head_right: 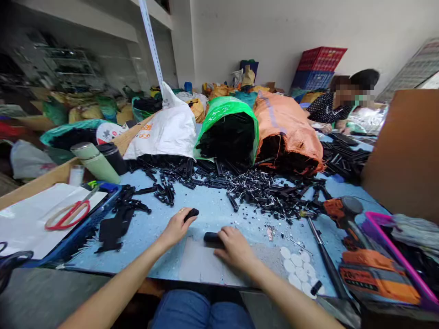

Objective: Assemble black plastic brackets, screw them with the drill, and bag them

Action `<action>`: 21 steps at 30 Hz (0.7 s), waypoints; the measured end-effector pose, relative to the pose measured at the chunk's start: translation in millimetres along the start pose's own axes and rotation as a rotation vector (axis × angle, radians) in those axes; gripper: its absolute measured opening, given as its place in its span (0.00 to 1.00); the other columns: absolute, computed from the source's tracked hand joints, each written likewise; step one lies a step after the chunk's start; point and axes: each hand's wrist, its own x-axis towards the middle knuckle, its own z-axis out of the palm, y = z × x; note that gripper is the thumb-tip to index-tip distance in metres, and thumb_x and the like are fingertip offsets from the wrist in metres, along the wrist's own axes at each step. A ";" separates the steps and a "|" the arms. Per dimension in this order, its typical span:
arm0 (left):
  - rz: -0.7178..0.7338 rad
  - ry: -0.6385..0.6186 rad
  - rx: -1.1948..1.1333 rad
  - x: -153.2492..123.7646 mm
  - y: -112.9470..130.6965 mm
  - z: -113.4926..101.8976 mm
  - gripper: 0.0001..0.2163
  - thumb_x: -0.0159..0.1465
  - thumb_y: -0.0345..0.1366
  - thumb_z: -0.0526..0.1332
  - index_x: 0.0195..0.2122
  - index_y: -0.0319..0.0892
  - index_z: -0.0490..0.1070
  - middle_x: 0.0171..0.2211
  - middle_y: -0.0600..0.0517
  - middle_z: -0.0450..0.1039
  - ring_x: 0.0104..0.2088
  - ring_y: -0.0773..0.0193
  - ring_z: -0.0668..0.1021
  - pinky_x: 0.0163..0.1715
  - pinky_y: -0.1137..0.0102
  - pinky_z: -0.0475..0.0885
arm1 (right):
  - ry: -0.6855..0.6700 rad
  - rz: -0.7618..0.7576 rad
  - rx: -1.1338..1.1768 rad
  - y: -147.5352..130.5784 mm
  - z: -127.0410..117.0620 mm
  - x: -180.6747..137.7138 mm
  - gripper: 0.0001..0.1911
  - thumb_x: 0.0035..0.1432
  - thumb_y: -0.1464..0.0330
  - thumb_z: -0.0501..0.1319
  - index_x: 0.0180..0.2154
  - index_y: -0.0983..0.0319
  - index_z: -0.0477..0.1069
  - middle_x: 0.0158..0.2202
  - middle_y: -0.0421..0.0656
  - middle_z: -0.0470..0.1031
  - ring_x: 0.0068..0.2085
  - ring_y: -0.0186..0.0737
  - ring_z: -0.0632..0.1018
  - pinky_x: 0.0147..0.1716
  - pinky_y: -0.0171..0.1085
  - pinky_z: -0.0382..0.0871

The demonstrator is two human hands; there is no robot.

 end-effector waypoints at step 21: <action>0.025 0.248 -0.295 -75.8 99.9 50.7 0.15 0.65 0.37 0.50 0.51 0.43 0.68 0.35 0.48 0.67 0.36 0.64 0.72 0.38 0.69 0.68 | 0.314 -0.105 0.781 -7.7 -14.0 -39.5 0.23 0.61 0.62 0.53 0.57 0.54 0.60 0.39 0.43 0.65 0.30 0.30 0.71 0.30 0.34 0.72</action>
